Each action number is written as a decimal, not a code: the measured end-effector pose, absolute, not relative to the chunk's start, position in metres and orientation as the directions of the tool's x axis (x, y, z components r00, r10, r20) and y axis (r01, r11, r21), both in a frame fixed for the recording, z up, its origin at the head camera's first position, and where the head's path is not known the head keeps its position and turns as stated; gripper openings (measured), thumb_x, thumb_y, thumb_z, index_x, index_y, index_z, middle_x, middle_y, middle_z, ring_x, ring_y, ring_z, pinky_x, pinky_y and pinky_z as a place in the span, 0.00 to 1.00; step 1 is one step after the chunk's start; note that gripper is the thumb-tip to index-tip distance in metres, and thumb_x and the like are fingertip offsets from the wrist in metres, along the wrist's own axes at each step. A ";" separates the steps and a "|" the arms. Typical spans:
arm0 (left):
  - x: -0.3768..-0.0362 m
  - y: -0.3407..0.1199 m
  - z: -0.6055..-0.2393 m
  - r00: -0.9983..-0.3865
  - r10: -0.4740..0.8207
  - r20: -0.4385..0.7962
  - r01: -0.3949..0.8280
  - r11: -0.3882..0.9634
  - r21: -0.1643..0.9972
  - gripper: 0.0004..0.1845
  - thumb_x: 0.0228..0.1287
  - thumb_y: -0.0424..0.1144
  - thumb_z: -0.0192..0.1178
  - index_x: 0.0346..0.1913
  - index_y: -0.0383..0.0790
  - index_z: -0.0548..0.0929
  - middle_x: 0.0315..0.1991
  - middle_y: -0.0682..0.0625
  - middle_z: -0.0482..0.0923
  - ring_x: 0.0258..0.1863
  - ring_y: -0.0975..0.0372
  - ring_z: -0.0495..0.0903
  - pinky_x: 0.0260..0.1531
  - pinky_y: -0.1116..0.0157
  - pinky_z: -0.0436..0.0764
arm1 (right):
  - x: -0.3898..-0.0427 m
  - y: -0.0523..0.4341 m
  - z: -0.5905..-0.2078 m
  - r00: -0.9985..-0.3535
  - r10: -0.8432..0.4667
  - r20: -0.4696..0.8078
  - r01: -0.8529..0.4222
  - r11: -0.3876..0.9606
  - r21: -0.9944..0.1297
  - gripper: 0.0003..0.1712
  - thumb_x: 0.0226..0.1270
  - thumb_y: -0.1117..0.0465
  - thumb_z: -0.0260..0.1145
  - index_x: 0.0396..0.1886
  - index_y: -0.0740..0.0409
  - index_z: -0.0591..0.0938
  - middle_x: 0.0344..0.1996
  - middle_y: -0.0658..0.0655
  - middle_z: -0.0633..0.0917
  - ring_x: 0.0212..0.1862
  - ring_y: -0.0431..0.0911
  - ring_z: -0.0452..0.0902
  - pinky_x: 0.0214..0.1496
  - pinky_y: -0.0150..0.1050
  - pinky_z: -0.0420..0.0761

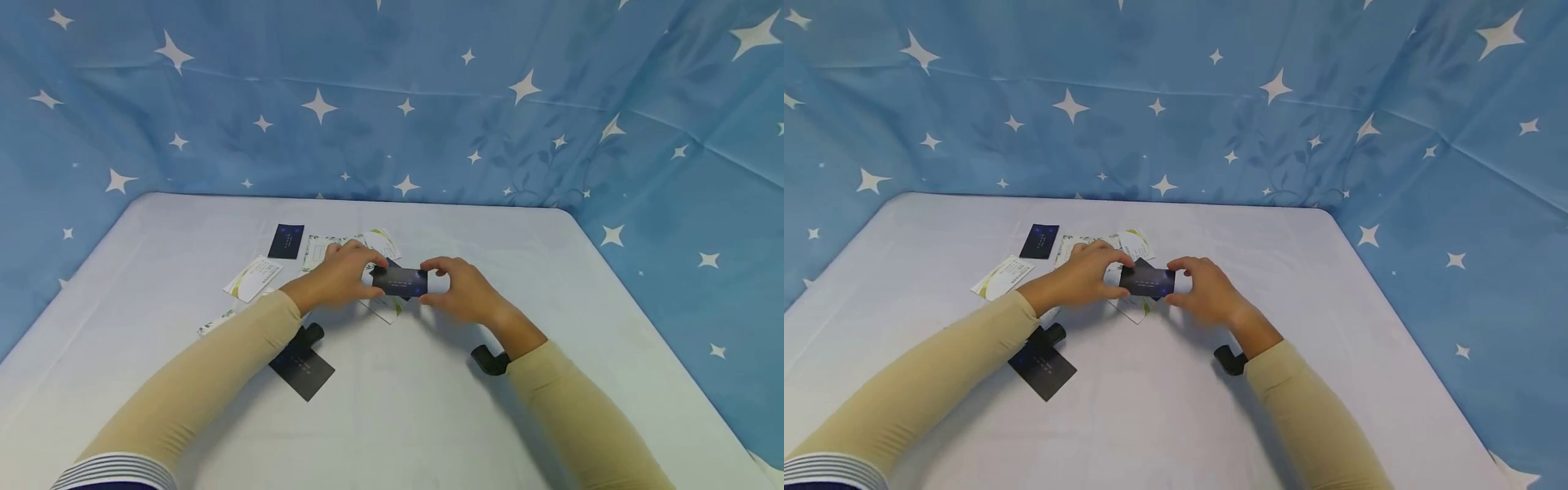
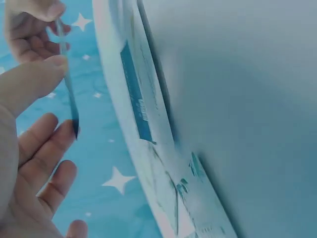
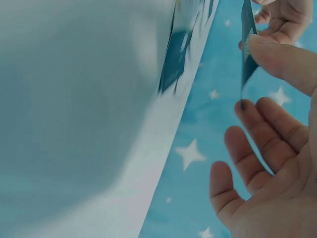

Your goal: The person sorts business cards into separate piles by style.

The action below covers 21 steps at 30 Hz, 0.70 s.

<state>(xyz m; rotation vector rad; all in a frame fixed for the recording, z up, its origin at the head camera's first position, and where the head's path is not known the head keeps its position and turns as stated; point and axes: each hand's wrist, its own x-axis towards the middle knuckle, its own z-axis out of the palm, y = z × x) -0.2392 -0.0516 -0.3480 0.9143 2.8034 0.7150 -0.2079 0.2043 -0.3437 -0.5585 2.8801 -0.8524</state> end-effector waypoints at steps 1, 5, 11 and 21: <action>-0.244 -0.047 -0.348 -0.815 0.578 0.038 0.526 0.711 0.466 0.27 0.61 0.50 0.72 0.62 0.47 0.81 0.56 0.53 0.78 0.62 0.55 0.66 0.61 0.48 0.54 | -0.213 0.207 -0.343 -0.934 -0.357 0.018 -0.309 0.781 -0.542 0.33 0.62 0.56 0.75 0.66 0.58 0.77 0.58 0.63 0.78 0.58 0.57 0.72 0.55 0.54 0.73; -0.265 -0.030 -0.347 -0.827 0.562 0.024 0.509 0.728 0.459 0.27 0.64 0.51 0.69 0.64 0.47 0.79 0.58 0.52 0.77 0.62 0.56 0.66 0.61 0.50 0.56 | -0.236 0.219 -0.343 -0.947 -0.320 0.003 -0.270 0.793 -0.547 0.34 0.63 0.57 0.74 0.67 0.57 0.75 0.59 0.62 0.78 0.59 0.58 0.72 0.55 0.54 0.74; -0.290 -0.007 -0.348 -0.853 0.522 0.011 0.468 0.755 0.459 0.27 0.64 0.51 0.69 0.64 0.48 0.79 0.56 0.52 0.78 0.58 0.56 0.67 0.60 0.52 0.56 | -0.265 0.232 -0.344 -0.960 -0.279 -0.032 -0.215 0.801 -0.558 0.35 0.64 0.58 0.72 0.69 0.58 0.73 0.60 0.63 0.78 0.60 0.60 0.72 0.53 0.53 0.75; -0.316 0.014 -0.354 -0.886 0.463 -0.018 0.400 0.783 0.476 0.27 0.65 0.50 0.69 0.65 0.49 0.79 0.55 0.51 0.77 0.57 0.56 0.66 0.61 0.52 0.56 | -0.294 0.245 -0.350 -0.967 -0.248 -0.051 -0.177 0.808 -0.562 0.34 0.66 0.60 0.70 0.71 0.58 0.72 0.63 0.63 0.76 0.62 0.58 0.70 0.59 0.55 0.73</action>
